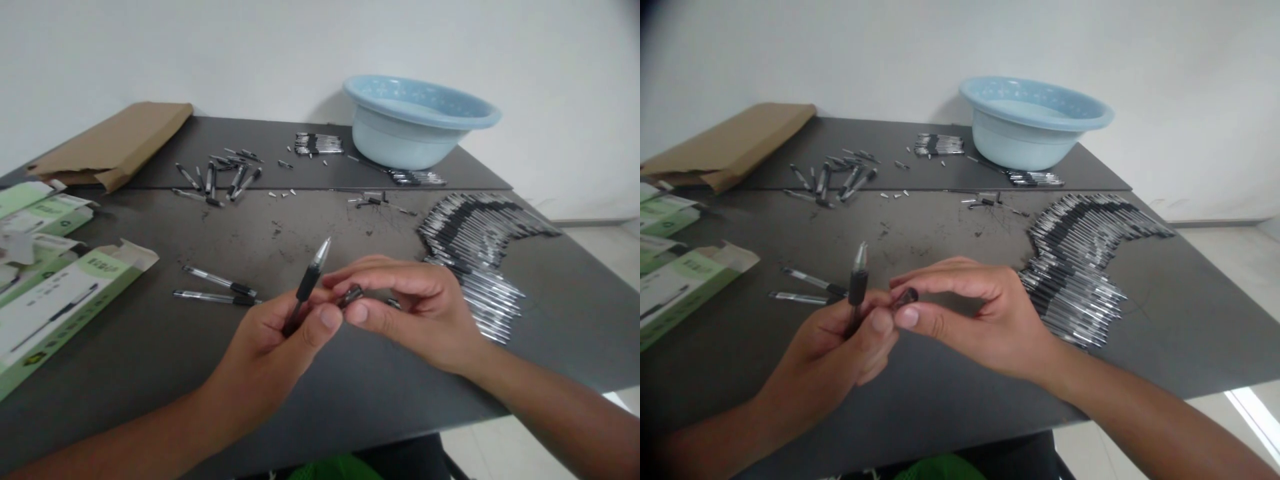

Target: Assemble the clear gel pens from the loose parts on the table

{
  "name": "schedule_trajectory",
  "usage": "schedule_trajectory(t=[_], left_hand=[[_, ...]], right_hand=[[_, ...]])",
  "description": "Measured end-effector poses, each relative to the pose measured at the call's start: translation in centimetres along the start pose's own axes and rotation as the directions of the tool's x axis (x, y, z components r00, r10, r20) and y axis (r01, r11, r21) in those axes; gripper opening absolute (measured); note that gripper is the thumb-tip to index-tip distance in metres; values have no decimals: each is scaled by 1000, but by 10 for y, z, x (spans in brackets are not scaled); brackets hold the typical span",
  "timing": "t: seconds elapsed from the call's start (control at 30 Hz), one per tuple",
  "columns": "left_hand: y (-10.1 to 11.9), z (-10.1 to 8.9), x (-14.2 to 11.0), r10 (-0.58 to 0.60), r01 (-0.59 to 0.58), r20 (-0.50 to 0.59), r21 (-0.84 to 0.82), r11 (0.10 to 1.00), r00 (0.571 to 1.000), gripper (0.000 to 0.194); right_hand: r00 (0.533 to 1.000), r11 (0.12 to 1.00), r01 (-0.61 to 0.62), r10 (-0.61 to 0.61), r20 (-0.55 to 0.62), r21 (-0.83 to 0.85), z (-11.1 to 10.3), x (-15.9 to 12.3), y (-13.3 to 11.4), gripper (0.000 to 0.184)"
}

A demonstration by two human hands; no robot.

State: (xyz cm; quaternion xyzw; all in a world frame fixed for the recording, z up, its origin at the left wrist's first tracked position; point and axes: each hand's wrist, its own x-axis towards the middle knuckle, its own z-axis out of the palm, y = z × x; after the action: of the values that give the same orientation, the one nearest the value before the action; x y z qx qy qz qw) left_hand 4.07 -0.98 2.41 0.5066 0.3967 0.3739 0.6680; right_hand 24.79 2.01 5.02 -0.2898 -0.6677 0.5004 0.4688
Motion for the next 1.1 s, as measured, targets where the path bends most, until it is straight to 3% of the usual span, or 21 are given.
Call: schedule_trajectory(t=[0.13, 0.27, 0.5, 0.77, 1.1], left_hand=[[-10, -3, -5, -21, 26, 93, -48, 999, 995, 51], [-22, -5, -6, -79, 109, 190, -152, 982, 979, 58], [-21, -12, -6, -63, 53, 156, 63, 997, 986, 61], [2, 2, -15, -38, 26, 44, 252, 967, 998, 60], [-4, 1, -18, -21, 17, 11, 305, 952, 1000, 53]], right_hand=[[988, 992, -74, 86, -125, 100, -7, -2, -3, 18], [969, 998, -35, 47, -244, 52, -11, -1, -9, 19], [948, 996, -46, 19, -317, -78, -11, -2, -14, 36], [932, 996, -57, 30, -362, -62, -9, -5, -13, 25], [930, 998, -56, 42, -365, -27, -9, -7, -17, 22]])
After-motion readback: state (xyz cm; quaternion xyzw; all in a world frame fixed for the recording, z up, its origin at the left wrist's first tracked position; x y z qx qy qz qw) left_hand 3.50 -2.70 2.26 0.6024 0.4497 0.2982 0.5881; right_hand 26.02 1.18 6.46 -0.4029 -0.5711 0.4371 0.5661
